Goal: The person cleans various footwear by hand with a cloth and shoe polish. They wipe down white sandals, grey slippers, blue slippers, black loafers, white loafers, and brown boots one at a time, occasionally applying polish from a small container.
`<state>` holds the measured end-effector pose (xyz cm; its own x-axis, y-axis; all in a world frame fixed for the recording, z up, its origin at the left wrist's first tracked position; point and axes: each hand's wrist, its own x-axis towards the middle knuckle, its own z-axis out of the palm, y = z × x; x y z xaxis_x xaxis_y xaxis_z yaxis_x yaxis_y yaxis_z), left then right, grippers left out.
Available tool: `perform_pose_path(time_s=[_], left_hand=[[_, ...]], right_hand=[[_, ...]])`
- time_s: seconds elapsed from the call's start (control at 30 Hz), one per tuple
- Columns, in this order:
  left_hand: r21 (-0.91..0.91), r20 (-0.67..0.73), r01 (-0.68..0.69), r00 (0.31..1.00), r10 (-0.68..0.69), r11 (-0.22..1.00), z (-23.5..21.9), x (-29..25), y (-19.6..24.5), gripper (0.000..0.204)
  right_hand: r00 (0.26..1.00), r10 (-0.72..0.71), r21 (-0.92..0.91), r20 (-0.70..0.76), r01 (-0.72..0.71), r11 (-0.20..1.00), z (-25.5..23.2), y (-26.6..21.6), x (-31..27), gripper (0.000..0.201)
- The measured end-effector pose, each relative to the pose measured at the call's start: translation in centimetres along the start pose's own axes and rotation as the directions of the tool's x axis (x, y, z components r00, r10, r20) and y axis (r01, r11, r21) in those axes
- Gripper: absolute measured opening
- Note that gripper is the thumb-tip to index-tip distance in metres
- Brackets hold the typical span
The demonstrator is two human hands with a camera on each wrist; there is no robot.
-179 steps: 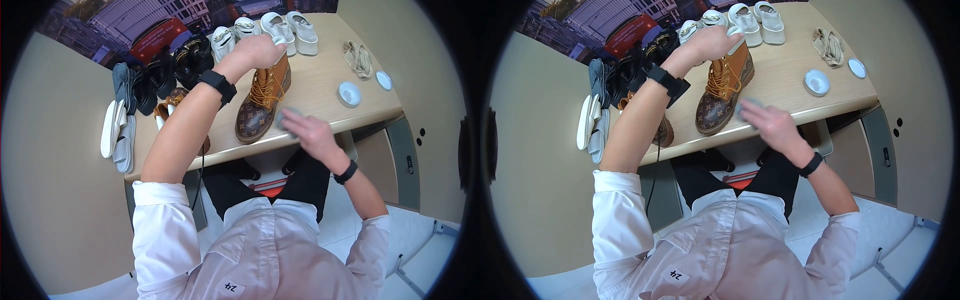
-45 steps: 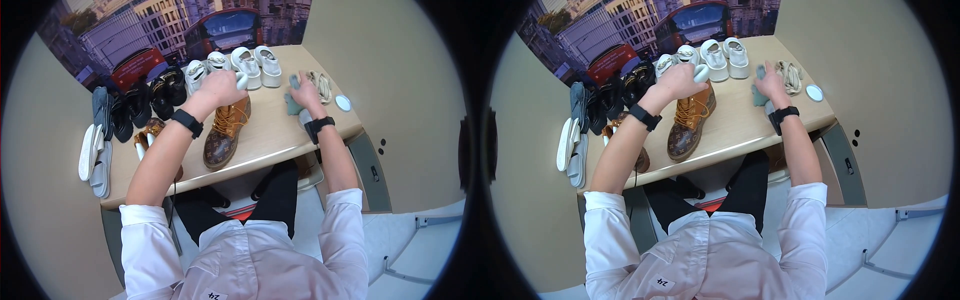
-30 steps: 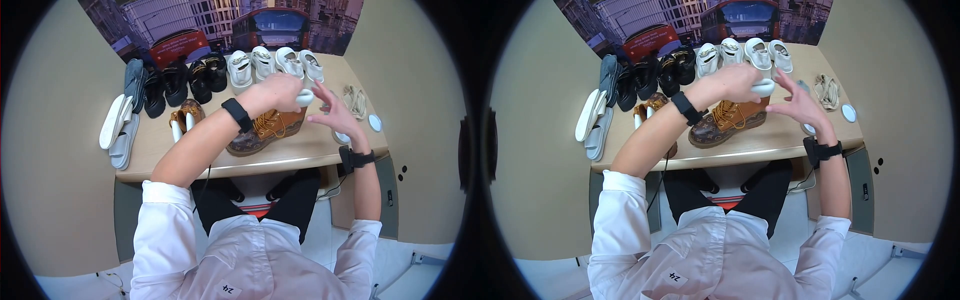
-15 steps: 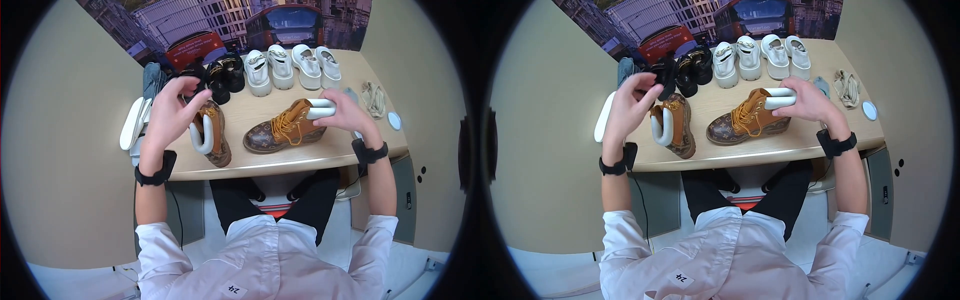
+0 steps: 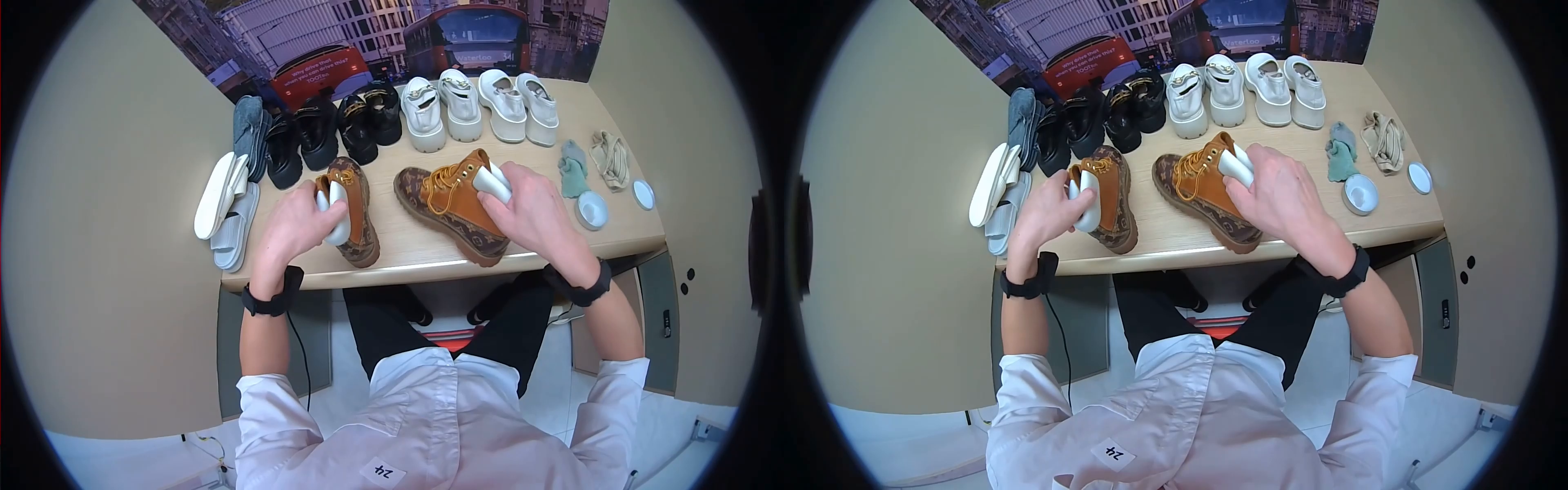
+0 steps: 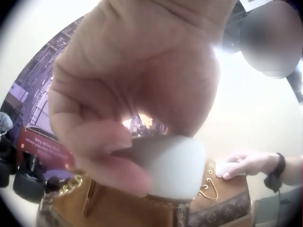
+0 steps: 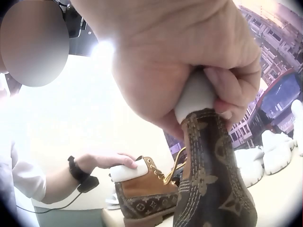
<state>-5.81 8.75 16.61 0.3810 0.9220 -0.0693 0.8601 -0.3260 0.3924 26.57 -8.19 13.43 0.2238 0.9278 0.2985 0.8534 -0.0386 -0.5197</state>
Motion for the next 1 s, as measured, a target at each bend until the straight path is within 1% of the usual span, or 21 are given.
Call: perform_pose_path(time_s=[0.03, 0.13, 0.23, 0.33, 0.43, 0.53, 0.63, 0.67, 0.7, 0.77, 0.8, 0.87, 0.93, 0.97, 1.0], left_hand=[[-0.02, -0.012, -0.015, 1.0, 0.014, 1.0, 0.1, -0.1, 0.0, 0.059], [0.03, -0.065, -0.077, 0.995, 0.079, 0.997, 0.1, -0.8, 0.4, 0.053], [-0.027, -0.118, -0.146, 0.983, 0.141, 0.989, 1.0, -0.7, -0.7, 0.05], [-0.081, -0.162, -0.187, 0.972, 0.172, 0.979, 1.4, -1.2, -0.9, 0.045], [-0.142, -0.154, -0.205, 0.971, 0.183, 0.968, 1.0, -2.1, 0.0, 0.042], [-0.198, -0.071, -0.221, 0.975, 0.211, 0.955, -0.1, -3.0, 1.4, 0.041], [-0.223, -0.052, -0.213, 0.977, 0.207, 0.951, 0.9, -3.1, 2.6, 0.04], [-0.292, -0.096, -0.245, 0.969, 0.227, 0.924, 1.5, -3.3, 3.1, 0.038], [-0.279, -0.086, -0.27, 0.963, 0.256, 0.922, 2.0, -3.4, 3.6, 0.035], [-0.244, -0.074, -0.316, 0.949, 0.307, 0.917, 2.2, -3.7, 4.8, 0.031], [-0.235, -0.066, -0.337, 0.941, 0.331, 0.912, 2.0, -3.9, 5.5, 0.027], [-0.335, -0.096, -0.362, 0.932, 0.351, 0.87, 1.5, -4.1, 7.5, 0.029], [-0.402, -0.109, -0.381, 0.923, 0.369, 0.833, 0.0, -4.7, 10.3, 0.029], [-0.401, -0.134, -0.44, 0.896, 0.423, 0.804, -0.5, -4.5, 11.8, 0.031], [-0.399, -0.159, -0.495, 0.866, 0.473, 0.772, -0.9, -4.1, 13.3, 0.032]], right_hand=[[0.999, 0.036, 0.015, -0.016, -0.036, 0.999, 0.6, 0.0, -0.1, 0.031], [0.996, 0.048, 0.026, -0.079, -0.046, 0.999, 1.9, -0.6, -0.1, 0.032], [0.992, 0.044, 0.011, -0.118, -0.043, 0.999, 2.9, -1.0, 0.1, 0.035], [0.989, 0.047, -0.006, -0.143, -0.048, 0.999, 4.0, -1.1, 0.3, 0.037], [0.986, 0.069, -0.008, -0.151, -0.071, 0.997, 4.4, -2.1, 0.7, 0.037], [0.99, 0.072, 0.002, -0.12, -0.072, 0.997, 4.5, -3.5, 1.0, 0.036], [0.991, 0.071, 0.045, -0.112, -0.067, 0.997, 4.5, -3.9, 0.9, 0.036], [0.988, 0.126, 0.062, -0.085, -0.121, 0.991, 4.0, -4.3, 0.8, 0.036], [0.989, 0.108, 0.097, -0.097, -0.099, 0.99, 4.0, -3.8, 0.5, 0.036], [0.991, 0.105, 0.094, -0.087, -0.097, 0.991, 3.2, -3.7, -0.1, 0.035], [0.987, 0.122, 0.086, -0.106, -0.113, 0.99, 2.3, -3.3, -0.6, 0.035], [0.98, 0.143, 0.086, -0.135, -0.132, 0.987, 0.1, -3.3, -1.5, 0.034], [0.964, 0.14, 0.061, -0.227, -0.129, 0.99, -3.1, -1.9, -2.8, 0.034], [0.953, 0.135, 0.048, -0.271, -0.127, 0.991, -5.1, -1.1, -3.6, 0.034], [0.938, 0.178, 0.073, -0.298, -0.164, 0.984, -7.3, -0.6, -4.2, 0.035]])
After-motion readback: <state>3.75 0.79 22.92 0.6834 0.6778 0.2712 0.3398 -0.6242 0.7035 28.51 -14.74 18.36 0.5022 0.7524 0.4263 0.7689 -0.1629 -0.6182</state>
